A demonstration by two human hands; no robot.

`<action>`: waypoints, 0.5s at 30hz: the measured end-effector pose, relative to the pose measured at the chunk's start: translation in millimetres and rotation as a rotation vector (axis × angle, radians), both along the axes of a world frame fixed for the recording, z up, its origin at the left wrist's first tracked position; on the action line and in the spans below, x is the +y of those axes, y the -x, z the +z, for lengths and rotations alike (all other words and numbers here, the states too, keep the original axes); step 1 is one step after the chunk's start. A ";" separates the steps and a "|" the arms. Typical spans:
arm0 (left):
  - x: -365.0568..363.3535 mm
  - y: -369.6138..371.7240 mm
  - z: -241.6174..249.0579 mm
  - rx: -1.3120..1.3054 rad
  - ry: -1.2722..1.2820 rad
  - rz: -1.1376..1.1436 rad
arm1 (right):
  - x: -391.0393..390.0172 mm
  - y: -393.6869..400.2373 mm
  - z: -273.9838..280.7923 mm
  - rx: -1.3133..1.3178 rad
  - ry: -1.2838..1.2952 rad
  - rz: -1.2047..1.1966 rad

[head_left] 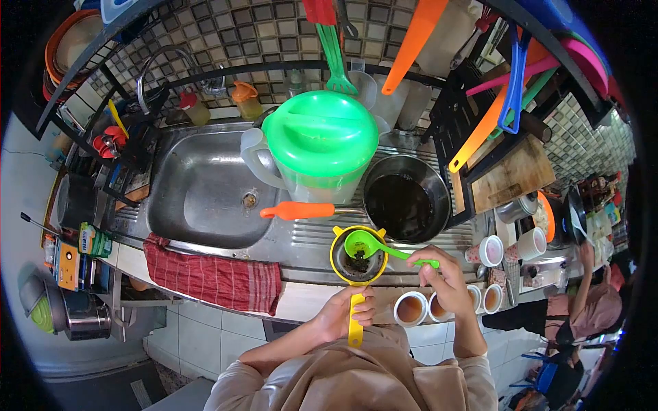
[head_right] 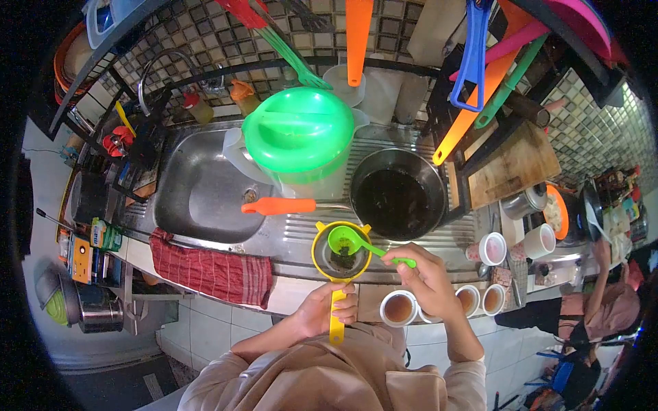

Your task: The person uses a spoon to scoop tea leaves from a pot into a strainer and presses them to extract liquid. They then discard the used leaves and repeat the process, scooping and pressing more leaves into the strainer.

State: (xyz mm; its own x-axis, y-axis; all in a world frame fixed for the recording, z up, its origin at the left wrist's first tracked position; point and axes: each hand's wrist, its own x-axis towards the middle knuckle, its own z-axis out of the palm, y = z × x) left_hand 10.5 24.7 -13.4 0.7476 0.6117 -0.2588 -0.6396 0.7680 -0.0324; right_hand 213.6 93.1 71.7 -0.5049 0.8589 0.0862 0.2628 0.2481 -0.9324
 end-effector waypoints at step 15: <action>-0.2 -0.7 3.6 0.029 0.024 0.001 | -2.9 2.5 12.7 -0.157 -0.257 0.155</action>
